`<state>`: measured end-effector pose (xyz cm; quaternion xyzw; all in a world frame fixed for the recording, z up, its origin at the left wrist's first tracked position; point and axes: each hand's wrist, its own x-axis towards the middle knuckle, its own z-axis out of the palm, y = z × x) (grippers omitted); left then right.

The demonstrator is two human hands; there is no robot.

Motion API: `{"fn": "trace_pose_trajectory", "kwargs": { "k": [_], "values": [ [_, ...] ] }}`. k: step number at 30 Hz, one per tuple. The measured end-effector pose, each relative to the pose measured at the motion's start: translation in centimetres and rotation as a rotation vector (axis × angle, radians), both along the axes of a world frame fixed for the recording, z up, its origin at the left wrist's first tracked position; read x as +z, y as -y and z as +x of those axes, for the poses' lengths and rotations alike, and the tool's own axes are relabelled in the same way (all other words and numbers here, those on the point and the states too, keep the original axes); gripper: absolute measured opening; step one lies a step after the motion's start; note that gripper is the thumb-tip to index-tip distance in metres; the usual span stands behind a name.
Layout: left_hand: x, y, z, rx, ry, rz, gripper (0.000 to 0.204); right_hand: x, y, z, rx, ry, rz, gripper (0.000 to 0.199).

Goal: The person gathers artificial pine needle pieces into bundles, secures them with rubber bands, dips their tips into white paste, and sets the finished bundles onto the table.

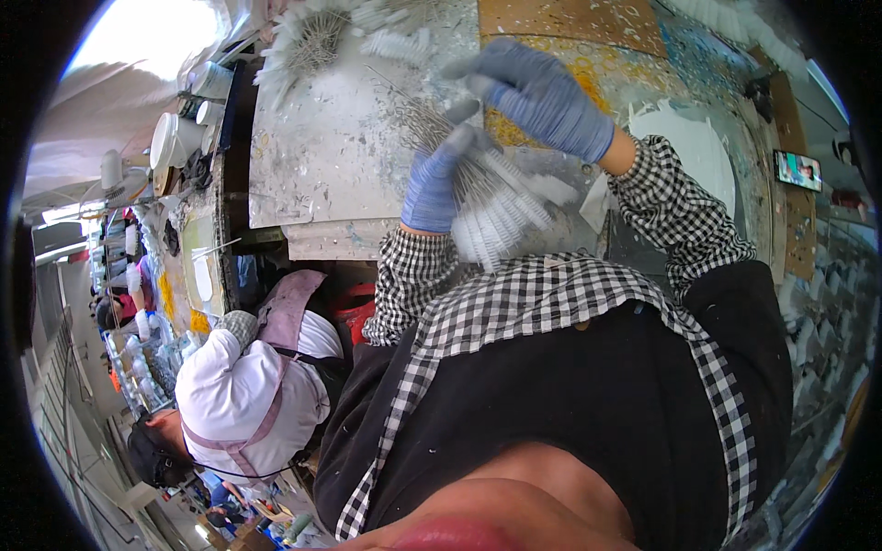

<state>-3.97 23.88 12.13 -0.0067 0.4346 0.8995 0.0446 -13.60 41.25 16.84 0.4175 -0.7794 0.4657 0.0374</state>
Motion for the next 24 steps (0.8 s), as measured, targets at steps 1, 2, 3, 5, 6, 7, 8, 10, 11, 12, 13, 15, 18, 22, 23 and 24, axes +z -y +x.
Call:
{"fn": "trace_pose_trajectory", "kwargs": {
  "k": [1, 2, 3, 5, 6, 7, 8, 10, 11, 12, 13, 15, 18, 22, 23, 24],
  "values": [
    [-0.1, -0.3, 0.1, -0.012, 0.003, 0.002, 0.053, 0.1, -0.9, -0.1, -0.012, 0.003, 0.002, 0.027],
    [-0.2, -0.4, 0.2, -0.027, -0.011, -0.009, 0.049, 0.1, -1.9, -0.4, 0.031, -0.009, -0.14, 0.027],
    [-0.3, -0.5, 0.5, -0.039, -0.023, -0.02, 0.046, 0.5, -2.7, -0.3, 0.076, -0.021, -0.283, 0.027],
    [0.1, -0.4, 0.9, -0.101, 0.045, 0.005, 0.043, 1.7, -4.3, 0.9, 0.036, -0.158, -0.264, 0.024],
    [0.4, -0.5, 1.1, -0.157, 0.106, 0.026, 0.041, 1.3, -4.9, 1.4, 0.094, -0.169, -0.291, 0.024],
    [0.4, -0.8, 1.1, -0.169, 0.107, 0.027, 0.041, 0.6, -5.3, 1.7, 0.152, -0.18, -0.316, 0.025],
    [0.3, -1.1, 1.0, -0.199, 0.127, 0.022, 0.04, -0.9, -5.1, 1.8, 0.219, -0.144, -0.342, 0.025],
    [0.7, -1.9, 0.9, -0.253, 0.11, -0.028, 0.043, -1.8, -5.1, 2.2, 0.202, -0.285, -0.258, 0.027],
    [0.4, -2.1, 0.7, -0.26, 0.112, -0.027, 0.043, -2.2, -5.1, 2.3, 0.192, -0.425, -0.175, 0.03],
    [0.7, -2.5, 0.5, -0.275, 0.115, -0.048, 0.044, -2.4, -4.8, 2.0, 0.225, -0.504, -0.165, 0.033],
    [1.0, -2.9, 0.4, -0.289, 0.118, -0.069, 0.045, -2.7, -4.9, 2.7, 0.215, -0.504, -0.162, 0.033],
    [0.9, -3.1, 0.5, -0.29, 0.097, 0.08, 0.042, -3.1, -4.5, 4.5, 0.15, -0.502, -0.059, 0.032],
    [0.2, -2.3, -0.5, -0.287, -0.112, -0.008, 0.036, -3.0, -6.2, 4.5, 0.205, -0.395, 0.002, 0.022],
    [2.5, -2.9, 0.3, -0.028, -0.325, -0.307, 0.025, -0.6, -8.4, 4.7, 0.131, -0.253, -0.079, 0.029],
    [1.0, -3.0, 0.4, -0.03, -0.325, -0.31, 0.025, 0.3, -8.9, 4.5, 0.064, -0.164, -0.149, 0.028],
    [-1.5, -3.4, 0.6, -0.063, -0.518, -0.533, 0.027, 1.5, -9.3, 4.4, 0.012, -0.298, -0.118, 0.038]
  ]
}}
